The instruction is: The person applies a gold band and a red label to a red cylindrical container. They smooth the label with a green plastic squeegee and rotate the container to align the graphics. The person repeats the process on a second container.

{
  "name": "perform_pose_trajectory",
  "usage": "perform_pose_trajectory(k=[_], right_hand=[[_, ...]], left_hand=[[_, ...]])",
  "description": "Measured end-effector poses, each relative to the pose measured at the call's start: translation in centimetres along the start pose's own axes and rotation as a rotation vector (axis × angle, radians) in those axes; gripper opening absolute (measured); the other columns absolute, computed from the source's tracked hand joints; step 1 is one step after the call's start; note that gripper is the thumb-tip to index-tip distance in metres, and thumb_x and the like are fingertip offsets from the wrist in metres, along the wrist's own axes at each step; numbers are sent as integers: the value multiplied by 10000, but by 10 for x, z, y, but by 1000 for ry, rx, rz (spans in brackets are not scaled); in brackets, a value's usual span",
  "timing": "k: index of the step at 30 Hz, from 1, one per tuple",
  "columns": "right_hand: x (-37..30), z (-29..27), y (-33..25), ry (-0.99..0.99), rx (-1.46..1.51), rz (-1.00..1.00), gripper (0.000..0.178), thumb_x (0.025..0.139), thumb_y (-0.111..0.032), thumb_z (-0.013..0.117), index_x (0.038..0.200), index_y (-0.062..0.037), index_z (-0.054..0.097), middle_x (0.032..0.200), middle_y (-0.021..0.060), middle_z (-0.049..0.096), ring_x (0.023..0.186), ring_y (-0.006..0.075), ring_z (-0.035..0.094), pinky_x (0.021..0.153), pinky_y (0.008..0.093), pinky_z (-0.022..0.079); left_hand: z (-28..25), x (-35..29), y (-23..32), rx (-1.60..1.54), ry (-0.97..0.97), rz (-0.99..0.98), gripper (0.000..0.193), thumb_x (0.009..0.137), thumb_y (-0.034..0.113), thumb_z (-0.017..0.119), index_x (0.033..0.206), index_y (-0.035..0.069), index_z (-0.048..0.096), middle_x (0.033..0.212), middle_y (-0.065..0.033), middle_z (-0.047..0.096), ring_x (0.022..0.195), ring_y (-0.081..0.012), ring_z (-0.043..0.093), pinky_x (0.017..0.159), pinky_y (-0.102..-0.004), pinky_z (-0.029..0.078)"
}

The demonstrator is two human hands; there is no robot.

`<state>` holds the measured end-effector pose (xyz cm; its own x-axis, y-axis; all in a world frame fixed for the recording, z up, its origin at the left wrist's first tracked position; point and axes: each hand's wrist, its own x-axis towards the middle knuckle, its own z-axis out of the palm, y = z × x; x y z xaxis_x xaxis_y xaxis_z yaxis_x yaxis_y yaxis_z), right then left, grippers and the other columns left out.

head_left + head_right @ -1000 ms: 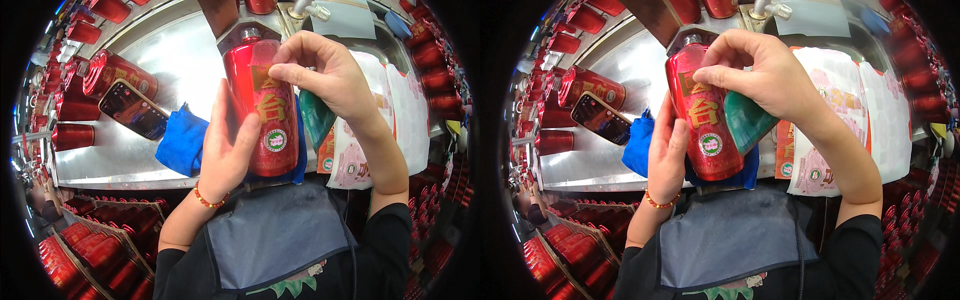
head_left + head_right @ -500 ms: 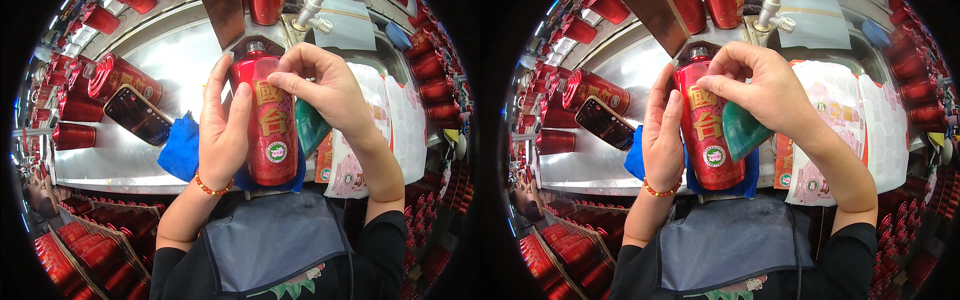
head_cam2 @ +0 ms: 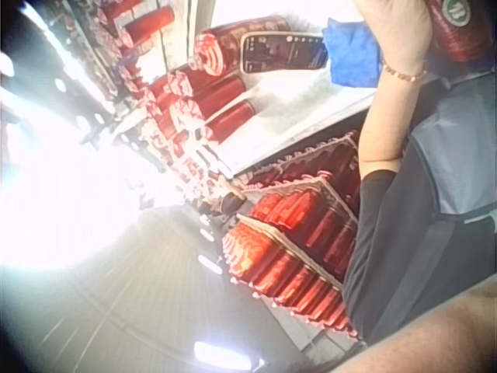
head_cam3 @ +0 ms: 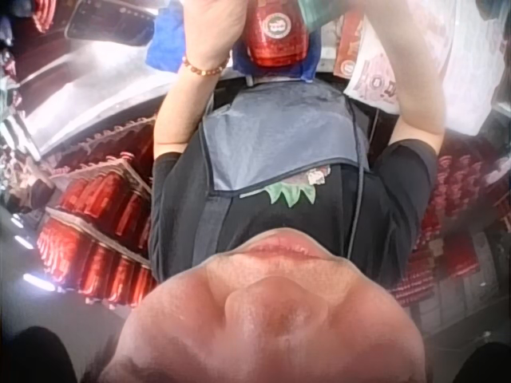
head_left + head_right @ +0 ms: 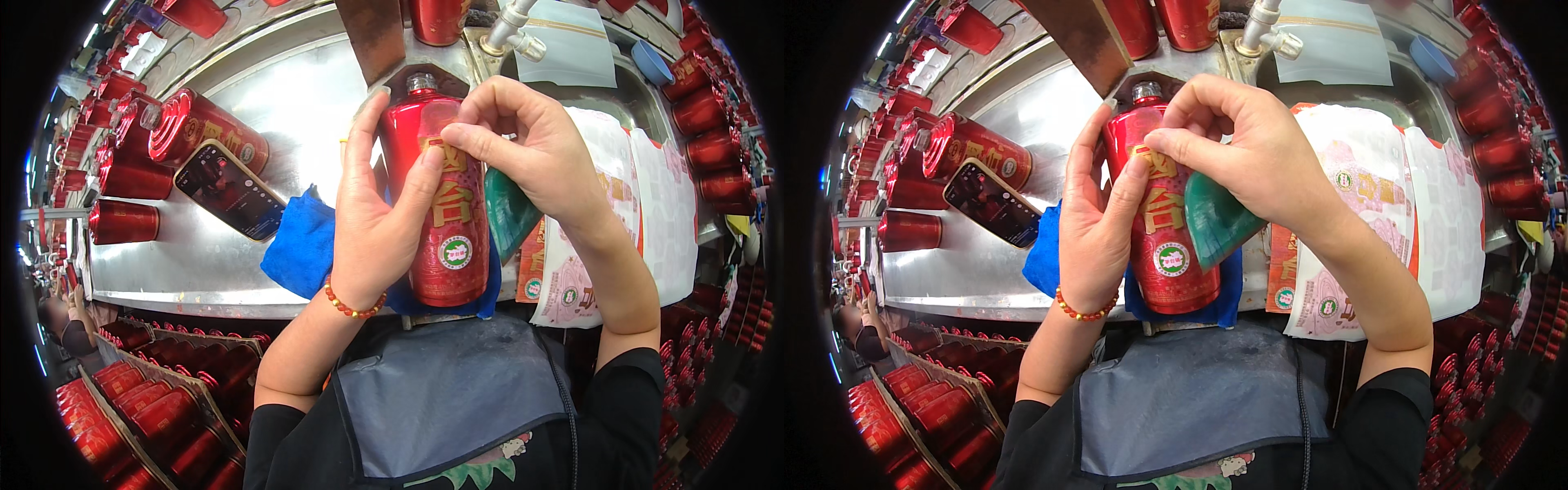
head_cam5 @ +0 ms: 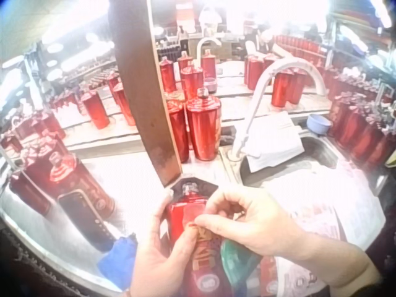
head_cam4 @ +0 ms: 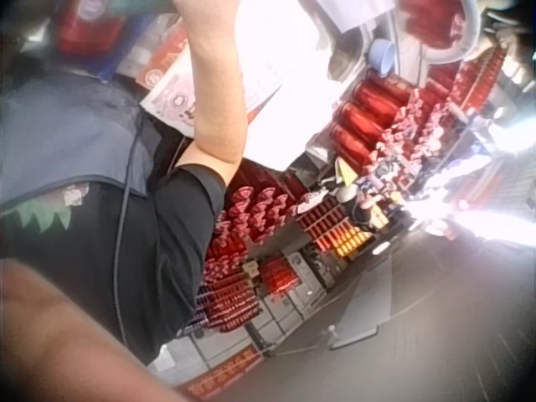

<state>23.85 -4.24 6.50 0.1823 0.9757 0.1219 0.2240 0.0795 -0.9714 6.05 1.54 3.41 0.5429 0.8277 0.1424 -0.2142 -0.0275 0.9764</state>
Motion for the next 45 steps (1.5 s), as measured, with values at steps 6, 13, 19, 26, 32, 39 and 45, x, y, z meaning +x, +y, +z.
perform_pose_trajectory(k=[6, 13, 19, 26, 32, 39, 45], right_hand=[[-1, 2, 0, 65, 52, 50, 190, 952, -104, 721, 1095, -21, 626, 875, -29, 634, 790, 21, 565, 723, 184, 451], [0, 1, 2, 173, 161, 93, 337, 924, -130, 770, 1183, 8, 603, 780, -43, 580, 688, 1, 514, 618, 167, 416], [-6, 4, 6, 105, 168, 87, 405, 892, -119, 808, 1211, 7, 594, 781, -67, 520, 687, -6, 490, 611, 159, 407], [-6, 4, 8, 92, 257, 116, 393, 890, -102, 805, 1210, -8, 597, 780, -80, 506, 687, -11, 485, 614, 155, 410], [-5, 3, 10, 76, 313, 138, 416, 889, -84, 801, 1242, -11, 595, 788, -83, 508, 691, -12, 488, 625, 150, 410], [-9, 1, 9, 54, 281, 152, 482, 862, -69, 818, 1283, -14, 588, 812, -77, 492, 716, -4, 479, 661, 154, 412], [-9, 1, 9, 31, 245, 159, 510, 869, -60, 799, 1327, -19, 580, 843, -77, 459, 762, -1, 467, 718, 151, 406]], left_hand=[[-5, 10, 8, -167, -18, -110, 498, 1008, 116, 658, 1431, -3, 422, 1387, -147, 509, 1224, -179, 573, 1012, -322, 509], [-8, 15, 7, -296, 24, -181, 411, 1018, 113, 652, 1372, 16, 468, 1326, -104, 543, 1193, -154, 576, 988, -300, 518], [-5, 16, 6, -238, 11, -167, 408, 1014, 114, 660, 1362, 17, 471, 1317, -105, 545, 1195, -156, 580, 993, -293, 519], [-6, 16, 3, -268, -1, -169, 406, 1017, 104, 654, 1364, 22, 459, 1320, -109, 547, 1178, -153, 589, 985, -295, 524], [-7, 16, 2, -284, 3, -184, 385, 1034, 117, 628, 1369, 33, 458, 1319, -101, 550, 1185, -144, 575, 990, -298, 512], [-6, 16, 3, -220, -1, -182, 422, 1015, 106, 653, 1374, 18, 450, 1315, -104, 546, 1202, -143, 559, 1022, -302, 487], [-6, 15, 3, -218, 0, -168, 443, 1001, 84, 663, 1375, 2, 442, 1318, -109, 540, 1204, -150, 557, 1024, -306, 484]])
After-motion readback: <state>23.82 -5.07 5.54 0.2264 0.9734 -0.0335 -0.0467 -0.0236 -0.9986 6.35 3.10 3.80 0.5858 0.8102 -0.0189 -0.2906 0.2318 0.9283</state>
